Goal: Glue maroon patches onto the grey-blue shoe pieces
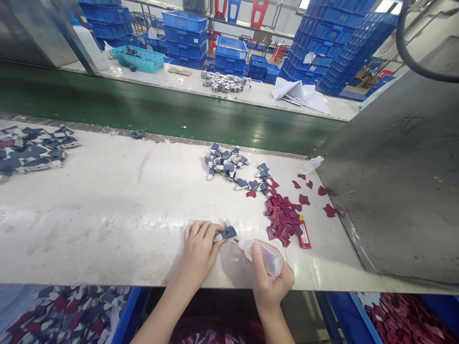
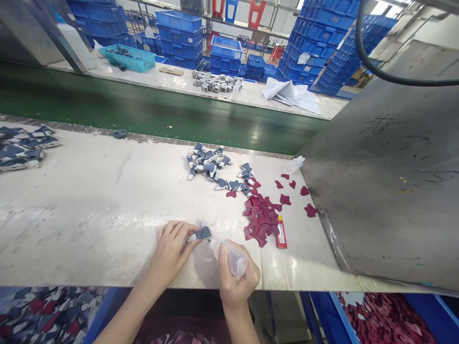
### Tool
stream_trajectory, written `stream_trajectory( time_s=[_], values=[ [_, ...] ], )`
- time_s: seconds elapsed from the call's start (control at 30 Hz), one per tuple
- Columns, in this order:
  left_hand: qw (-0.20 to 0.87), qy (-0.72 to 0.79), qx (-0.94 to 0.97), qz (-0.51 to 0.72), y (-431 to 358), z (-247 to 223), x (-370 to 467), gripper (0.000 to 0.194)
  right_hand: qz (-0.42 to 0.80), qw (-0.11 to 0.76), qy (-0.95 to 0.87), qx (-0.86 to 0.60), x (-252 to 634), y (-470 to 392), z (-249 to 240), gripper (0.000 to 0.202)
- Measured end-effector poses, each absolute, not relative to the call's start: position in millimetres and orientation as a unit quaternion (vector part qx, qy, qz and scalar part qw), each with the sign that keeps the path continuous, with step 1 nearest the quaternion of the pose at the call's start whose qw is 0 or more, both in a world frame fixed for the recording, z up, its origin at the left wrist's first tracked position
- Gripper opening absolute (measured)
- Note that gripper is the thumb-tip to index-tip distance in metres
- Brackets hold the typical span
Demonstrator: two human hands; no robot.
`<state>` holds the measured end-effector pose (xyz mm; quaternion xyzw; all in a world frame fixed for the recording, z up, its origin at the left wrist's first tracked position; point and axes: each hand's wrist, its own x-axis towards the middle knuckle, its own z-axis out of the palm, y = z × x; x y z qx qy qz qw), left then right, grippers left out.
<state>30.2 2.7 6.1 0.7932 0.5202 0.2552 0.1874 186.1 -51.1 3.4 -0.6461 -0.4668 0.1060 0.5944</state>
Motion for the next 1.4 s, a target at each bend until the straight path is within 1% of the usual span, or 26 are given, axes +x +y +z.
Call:
stream_trajectory(
  time_s=[0.13,0.23,0.3,0.4,0.47,0.53,0.6,0.67,0.77,0.83,0.87,0.93,1.0,1.07,1.13,1.17,1.3,1.33,1.4],
  values=[
    [0.183,0.522,0.794,0.252,2,5,30,0.011,0.092,0.618,-0.412,-0.663,186,-53,-4,0.015],
    [0.184,0.521,0.794,0.254,2,5,29,0.01,0.1,0.643,-0.35,-0.674,189,-52,-6,0.023],
    [0.184,0.519,0.794,0.258,2,5,29,0.009,0.118,0.67,-0.306,-0.666,193,-50,-4,0.029],
    [0.187,0.514,0.793,0.269,3,4,28,0.008,0.167,0.69,-0.287,-0.644,200,-39,1,0.032],
    [0.188,0.51,0.792,0.277,4,2,26,0.009,0.214,0.672,-0.324,-0.631,203,-26,4,0.036],
    [0.186,0.508,0.79,0.288,6,-1,23,0.01,0.254,0.635,-0.376,-0.625,202,-8,6,0.043],
    [0.19,0.505,0.785,0.305,7,-4,21,0.011,0.271,0.6,-0.41,-0.632,199,11,7,0.049],
    [0.201,0.507,0.771,0.33,8,-5,19,0.013,0.285,0.566,-0.442,-0.635,195,26,7,0.048],
    [0.229,0.524,0.735,0.365,8,-5,16,0.016,0.273,0.506,-0.486,-0.658,196,30,7,0.055],
    [0.26,0.537,0.709,0.375,8,-3,14,0.019,0.215,0.482,-0.519,-0.673,205,22,8,0.062],
    [0.279,0.542,0.696,0.379,7,-2,13,0.019,0.171,0.474,-0.53,-0.682,213,17,9,0.061],
    [0.323,0.552,0.667,0.384,6,0,12,0.022,0.076,0.455,-0.526,-0.714,232,8,10,0.05],
    [0.365,0.57,0.624,0.39,5,2,13,0.025,0.024,0.421,-0.514,-0.747,251,3,9,0.046],
    [0.397,0.592,0.581,0.393,5,4,14,0.029,0.014,0.401,-0.53,-0.747,265,3,6,0.039],
    [0.417,0.605,0.545,0.405,3,6,15,0.033,0.013,0.404,-0.543,-0.736,270,6,2,0.03],
    [0.43,0.603,0.528,0.416,2,7,16,0.035,0.011,0.412,-0.544,-0.731,271,7,1,0.029],
    [0.499,0.569,0.456,0.468,-5,18,23,0.04,0.003,0.454,-0.521,-0.723,260,0,9,0.035],
    [0.508,0.565,0.443,0.476,-7,22,25,0.04,0.016,0.471,-0.515,-0.716,255,-5,14,0.034],
    [0.509,0.566,0.426,0.489,-11,31,31,0.038,0.096,0.523,-0.502,-0.682,240,-17,28,0.028]
  ],
)
